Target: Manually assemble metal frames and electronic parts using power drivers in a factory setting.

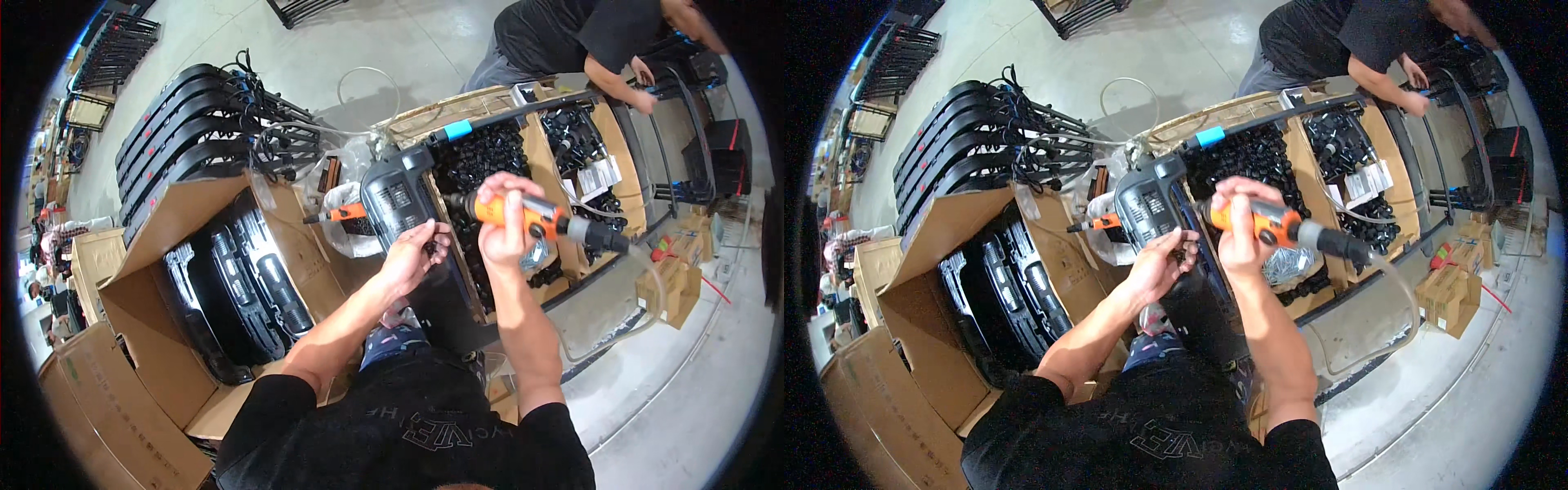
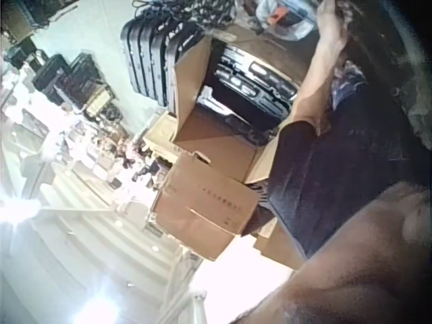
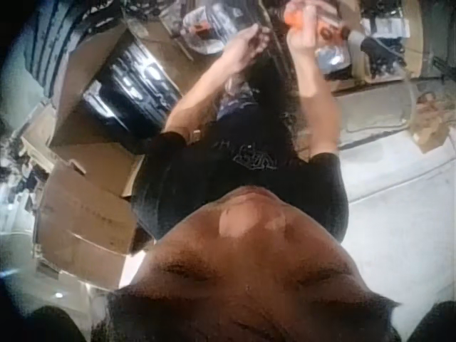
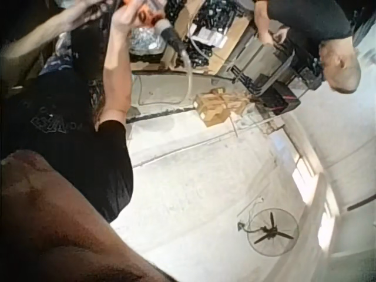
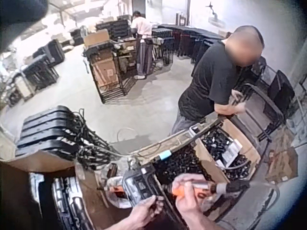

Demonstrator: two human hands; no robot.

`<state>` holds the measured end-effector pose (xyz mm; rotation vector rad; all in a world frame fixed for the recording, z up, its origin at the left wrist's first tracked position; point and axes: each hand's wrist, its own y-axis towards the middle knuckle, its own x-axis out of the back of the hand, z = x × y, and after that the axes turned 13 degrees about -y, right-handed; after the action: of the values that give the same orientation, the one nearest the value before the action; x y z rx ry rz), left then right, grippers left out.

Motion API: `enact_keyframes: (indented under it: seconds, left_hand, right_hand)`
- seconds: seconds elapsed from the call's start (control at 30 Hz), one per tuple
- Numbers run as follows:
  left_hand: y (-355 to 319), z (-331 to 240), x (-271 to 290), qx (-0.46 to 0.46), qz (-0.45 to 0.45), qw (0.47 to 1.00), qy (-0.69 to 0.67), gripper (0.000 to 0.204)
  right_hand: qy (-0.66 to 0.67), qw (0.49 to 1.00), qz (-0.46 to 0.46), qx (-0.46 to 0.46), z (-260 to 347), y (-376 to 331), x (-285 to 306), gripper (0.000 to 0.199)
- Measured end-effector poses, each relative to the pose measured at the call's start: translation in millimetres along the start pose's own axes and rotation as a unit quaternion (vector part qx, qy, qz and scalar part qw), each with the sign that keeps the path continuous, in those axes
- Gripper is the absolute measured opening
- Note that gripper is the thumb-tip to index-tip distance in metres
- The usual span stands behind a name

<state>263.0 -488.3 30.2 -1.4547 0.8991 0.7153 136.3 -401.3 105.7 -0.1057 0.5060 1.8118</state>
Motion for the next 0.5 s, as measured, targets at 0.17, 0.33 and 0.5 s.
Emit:
enact_keyframes:
  seconds: [0.17,0.33,0.5]
  left_hand:
    - [-9,-34,9,-0.061,-0.087,0.994,0.037,0.025]
    - [-15,-47,18,-0.062,-0.096,0.993,0.030,0.027]
    - [-12,-52,31,-0.050,-0.096,0.994,0.024,0.025]
  right_hand:
    - [-0.096,0.994,0.042,0.027,-44,59,-34,0.007]
    - [-0.141,0.986,0.085,0.004,-78,81,-45,0.008]
    - [-0.187,0.976,0.107,0.036,-97,84,-51,0.009]
